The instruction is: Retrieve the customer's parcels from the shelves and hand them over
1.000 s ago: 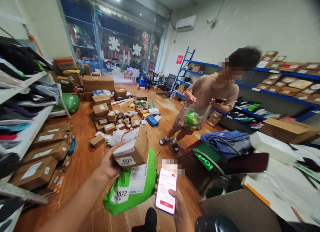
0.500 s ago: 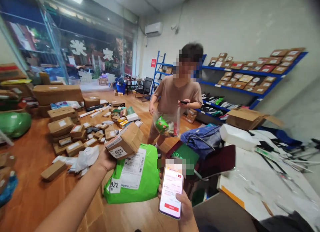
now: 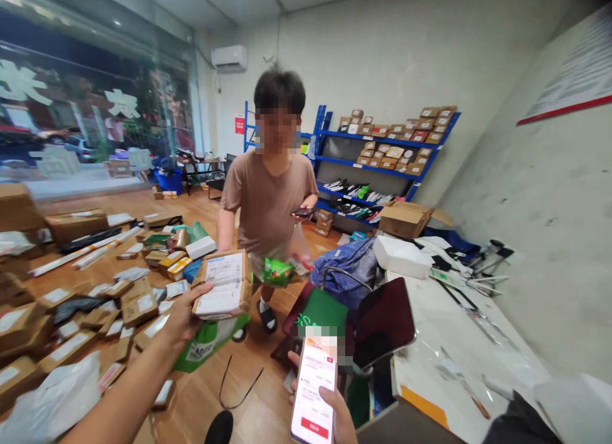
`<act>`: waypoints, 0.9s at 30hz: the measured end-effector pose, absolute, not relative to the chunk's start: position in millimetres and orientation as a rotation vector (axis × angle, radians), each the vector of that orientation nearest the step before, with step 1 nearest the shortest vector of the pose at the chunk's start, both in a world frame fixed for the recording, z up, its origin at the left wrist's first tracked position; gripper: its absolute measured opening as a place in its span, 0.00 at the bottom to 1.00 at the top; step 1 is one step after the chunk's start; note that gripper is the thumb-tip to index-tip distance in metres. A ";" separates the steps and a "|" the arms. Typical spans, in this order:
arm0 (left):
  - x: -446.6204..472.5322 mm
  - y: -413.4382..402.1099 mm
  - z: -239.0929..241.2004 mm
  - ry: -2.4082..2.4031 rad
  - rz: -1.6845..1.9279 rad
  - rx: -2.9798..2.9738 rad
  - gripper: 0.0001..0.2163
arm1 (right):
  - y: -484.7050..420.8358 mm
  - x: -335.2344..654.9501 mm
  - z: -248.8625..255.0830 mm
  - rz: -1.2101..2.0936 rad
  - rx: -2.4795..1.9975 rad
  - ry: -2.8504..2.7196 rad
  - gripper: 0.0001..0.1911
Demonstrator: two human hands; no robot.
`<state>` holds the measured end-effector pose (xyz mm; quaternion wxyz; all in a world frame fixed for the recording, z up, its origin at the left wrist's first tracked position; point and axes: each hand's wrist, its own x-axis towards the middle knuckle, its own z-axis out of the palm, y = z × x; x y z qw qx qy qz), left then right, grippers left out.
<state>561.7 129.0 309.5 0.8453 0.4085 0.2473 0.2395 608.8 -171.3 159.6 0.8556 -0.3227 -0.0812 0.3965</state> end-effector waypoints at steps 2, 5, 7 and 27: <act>594.2 146.1 307.8 0.448 0.481 0.935 0.21 | -164.3 628.8 150.3 0.833 -0.635 -0.178 0.33; 642.5 171.1 306.0 0.368 0.492 1.036 0.27 | -145.6 653.2 151.8 0.765 -0.591 -0.104 0.33; 671.3 183.2 305.9 0.370 0.524 1.095 0.29 | -127.8 665.1 163.6 0.667 -0.568 -0.028 0.32; 857.7 184.9 265.4 0.929 0.767 1.095 0.24 | -83.5 804.9 209.3 0.435 -0.561 -0.015 0.38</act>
